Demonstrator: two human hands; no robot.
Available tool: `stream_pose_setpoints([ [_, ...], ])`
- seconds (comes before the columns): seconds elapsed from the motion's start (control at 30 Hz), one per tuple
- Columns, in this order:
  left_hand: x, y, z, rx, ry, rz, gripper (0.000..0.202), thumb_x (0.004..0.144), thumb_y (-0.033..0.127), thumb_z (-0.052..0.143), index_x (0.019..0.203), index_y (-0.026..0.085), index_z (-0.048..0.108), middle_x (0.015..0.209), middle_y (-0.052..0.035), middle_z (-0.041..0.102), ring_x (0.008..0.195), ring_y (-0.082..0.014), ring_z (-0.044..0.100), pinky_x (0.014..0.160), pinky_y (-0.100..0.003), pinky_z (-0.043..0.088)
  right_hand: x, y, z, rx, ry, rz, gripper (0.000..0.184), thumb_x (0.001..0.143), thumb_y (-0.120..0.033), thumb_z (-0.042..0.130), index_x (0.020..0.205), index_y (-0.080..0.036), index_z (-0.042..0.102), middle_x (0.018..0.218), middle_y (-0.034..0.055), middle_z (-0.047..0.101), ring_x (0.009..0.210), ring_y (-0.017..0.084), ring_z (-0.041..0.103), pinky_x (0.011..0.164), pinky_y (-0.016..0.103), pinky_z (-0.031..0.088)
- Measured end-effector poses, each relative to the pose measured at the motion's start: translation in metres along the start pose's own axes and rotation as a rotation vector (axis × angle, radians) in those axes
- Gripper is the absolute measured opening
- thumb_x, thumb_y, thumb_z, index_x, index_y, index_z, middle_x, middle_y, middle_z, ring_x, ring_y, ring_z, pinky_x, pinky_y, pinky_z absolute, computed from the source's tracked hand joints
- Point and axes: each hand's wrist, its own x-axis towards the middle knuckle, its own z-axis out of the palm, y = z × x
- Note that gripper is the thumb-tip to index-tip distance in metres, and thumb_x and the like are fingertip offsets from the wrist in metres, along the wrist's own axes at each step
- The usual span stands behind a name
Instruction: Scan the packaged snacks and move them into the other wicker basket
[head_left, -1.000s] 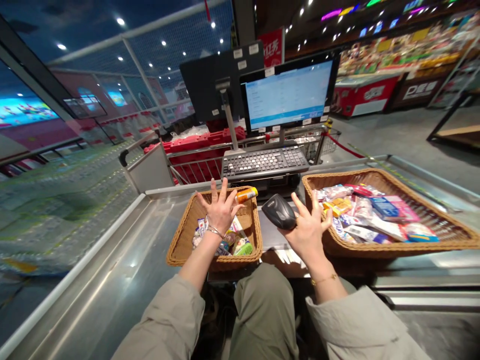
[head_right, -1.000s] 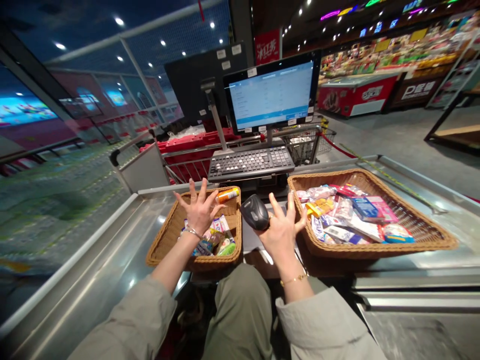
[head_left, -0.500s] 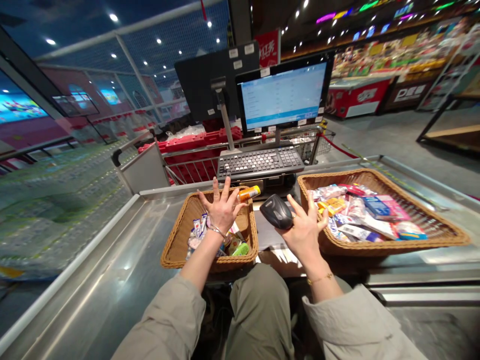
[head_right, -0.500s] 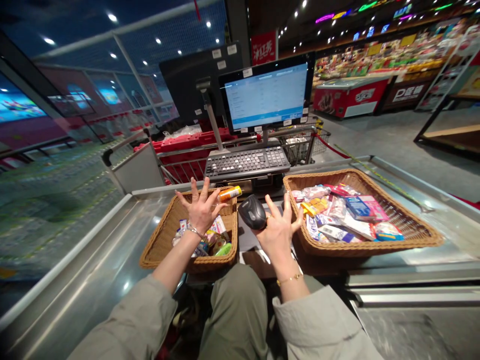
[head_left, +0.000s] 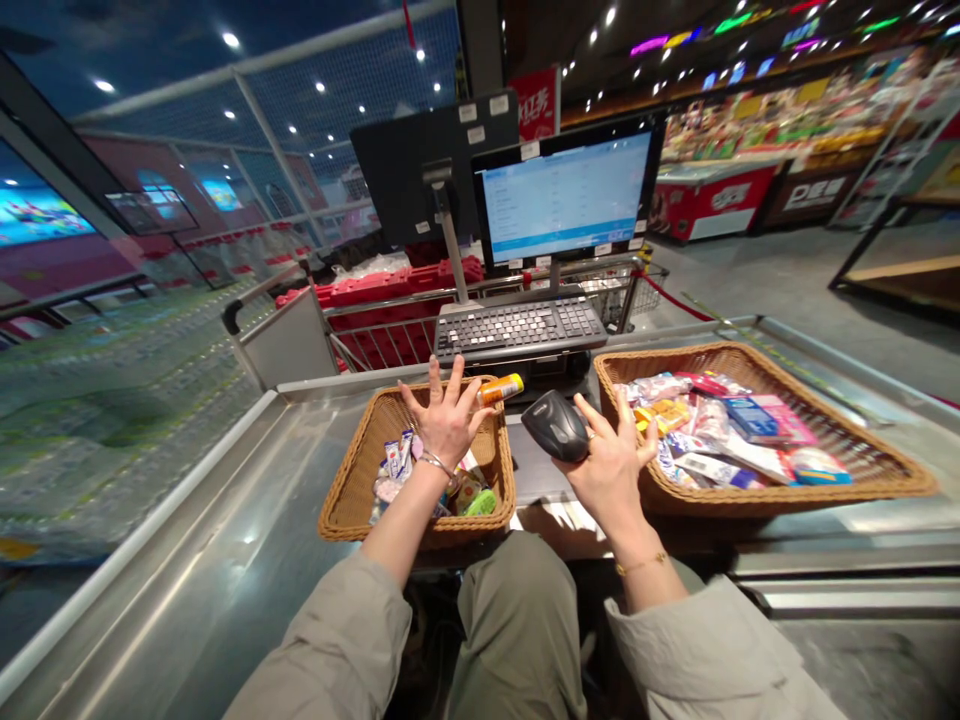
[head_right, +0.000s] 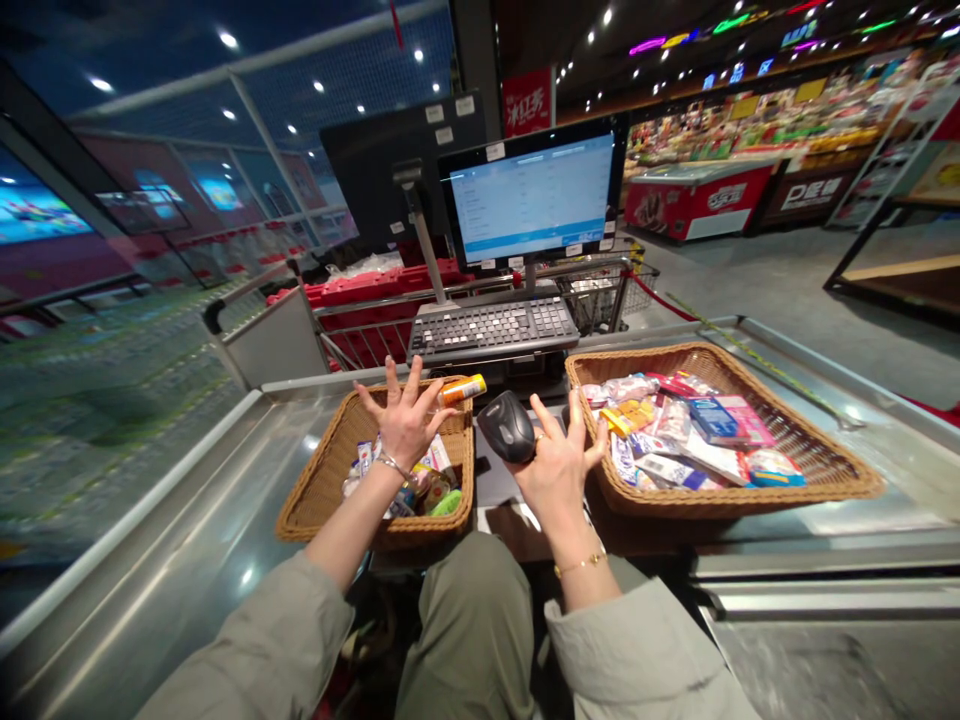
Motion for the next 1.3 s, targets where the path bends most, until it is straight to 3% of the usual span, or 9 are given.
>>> stream_pose_setpoints([
  [0.53,0.007,0.002,0.005,-0.021,0.023,-0.012,0.048,0.090,0.052,0.068,0.134,0.035,0.066,0.165,-0.0045,0.033,0.158,-0.0392,0.005,0.117,-0.075,-0.019,-0.001,0.001,-0.003,0.023,-0.039,-0.015,0.019,0.086,-0.033,0.059,0.092,-0.024,0.076,0.132,0.0050,0.071,0.149,0.038,0.034,0.116,0.073,0.009],
  [0.8,0.007,0.004,0.005,0.009,0.033,0.007,0.048,0.090,0.055,0.068,0.134,0.035,0.066,0.164,-0.0041,0.034,0.158,-0.0389,0.005,0.116,-0.074,-0.022,0.000,0.001,-0.004,-0.016,-0.025,-0.005,0.017,0.084,-0.031,0.061,0.092,-0.024,0.075,0.143,0.0045,0.064,0.150,0.041,0.031,0.116,0.075,0.011],
  [1.03,0.014,0.020,0.001,-0.030,0.029,0.024,0.048,0.090,0.053,0.068,0.134,0.035,0.066,0.164,-0.0049,0.034,0.158,-0.0390,0.006,0.117,-0.074,-0.020,0.001,0.008,-0.016,-0.054,0.056,0.036,0.018,0.082,-0.032,0.060,0.090,-0.023,0.074,0.141,0.0091,0.065,0.149,0.041,0.032,0.116,0.073,0.015],
  [1.2,0.022,0.036,0.005,-0.046,0.036,0.050,0.048,0.090,0.056,0.067,0.134,0.035,0.066,0.163,-0.0053,0.037,0.158,-0.0384,0.007,0.116,-0.072,-0.023,0.001,0.014,-0.030,-0.079,0.110,0.074,0.020,0.083,-0.036,0.061,0.090,-0.024,0.076,0.138,0.0100,0.066,0.148,0.041,0.035,0.118,0.072,0.010],
  [1.3,0.027,0.045,0.008,-0.065,0.031,0.072,0.048,0.091,0.053,0.067,0.135,0.036,0.066,0.163,-0.0049,0.034,0.158,-0.0383,0.007,0.117,-0.072,-0.022,0.001,0.019,-0.039,-0.127,0.119,0.088,0.018,0.083,-0.036,0.062,0.080,-0.023,0.074,0.138,0.0096,0.067,0.148,0.042,0.034,0.118,0.071,0.011],
])
